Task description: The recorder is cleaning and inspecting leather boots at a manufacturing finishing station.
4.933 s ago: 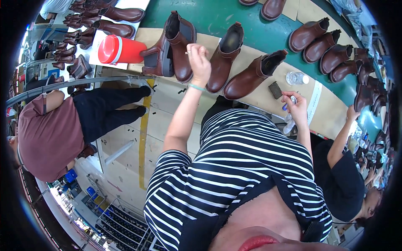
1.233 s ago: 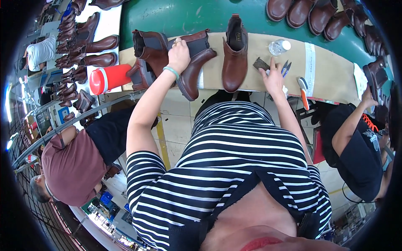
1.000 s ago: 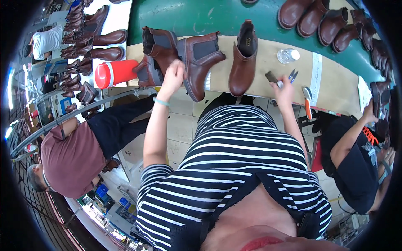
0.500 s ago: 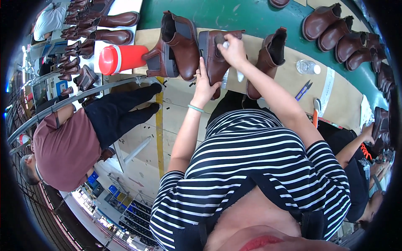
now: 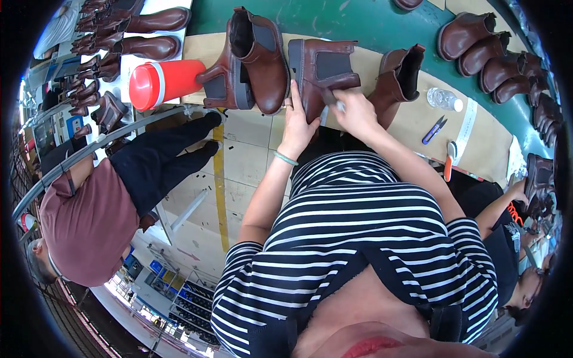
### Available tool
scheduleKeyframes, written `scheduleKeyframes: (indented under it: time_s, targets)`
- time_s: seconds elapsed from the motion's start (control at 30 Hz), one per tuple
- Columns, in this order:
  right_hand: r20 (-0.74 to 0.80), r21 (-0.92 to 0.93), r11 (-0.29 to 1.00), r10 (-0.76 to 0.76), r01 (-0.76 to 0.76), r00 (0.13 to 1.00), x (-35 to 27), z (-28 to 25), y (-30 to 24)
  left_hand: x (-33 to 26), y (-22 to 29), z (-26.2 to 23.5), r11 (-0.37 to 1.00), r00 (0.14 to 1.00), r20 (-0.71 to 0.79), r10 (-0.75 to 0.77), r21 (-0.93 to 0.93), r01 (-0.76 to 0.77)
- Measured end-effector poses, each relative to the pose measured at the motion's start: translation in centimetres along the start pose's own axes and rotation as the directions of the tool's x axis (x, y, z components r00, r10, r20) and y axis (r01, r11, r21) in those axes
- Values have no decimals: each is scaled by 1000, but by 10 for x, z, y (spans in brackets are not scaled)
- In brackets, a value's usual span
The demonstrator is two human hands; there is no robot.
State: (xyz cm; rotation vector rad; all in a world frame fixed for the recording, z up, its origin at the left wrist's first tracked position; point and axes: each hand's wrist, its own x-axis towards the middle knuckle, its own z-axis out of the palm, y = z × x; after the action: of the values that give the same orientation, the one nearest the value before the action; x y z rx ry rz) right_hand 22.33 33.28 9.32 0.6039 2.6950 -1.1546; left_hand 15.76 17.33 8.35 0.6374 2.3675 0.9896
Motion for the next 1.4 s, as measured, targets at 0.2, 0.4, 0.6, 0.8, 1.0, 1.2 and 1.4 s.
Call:
scheduleKeyframes:
  time_s: [0.2,0.4,0.6,0.8,1.0,1.2,1.4]
  targets:
    - [296,117,945,261,-306,919,-89,-85,44,1,1,-4,977,997,-70,14,214,1]
    - [-130,266,817,556,-511,821,-117,-76,154,18,12,5,947,992,-120,45,321,-4]
    - [-648,-126,832,344,-540,680,-115,-44,163,18,19,-3,956,992,-116,45,293,-9]
    - [-233,572,780,453,-256,861,-121,-77,109,0,20,1,979,989,-135,-53,189,79]
    - [-491,343,937,117,68,863,-86,-105,55,10,-27,2,990,980,-158,-121,-90,108]
    - [-415,201,975,176,-99,893,-64,-96,68,9,-14,-10,393,979,171,-109,-898,200]
    - [-491,352,934,132,57,861,-64,-96,81,31,-95,38,-243,884,464,53,-853,462]
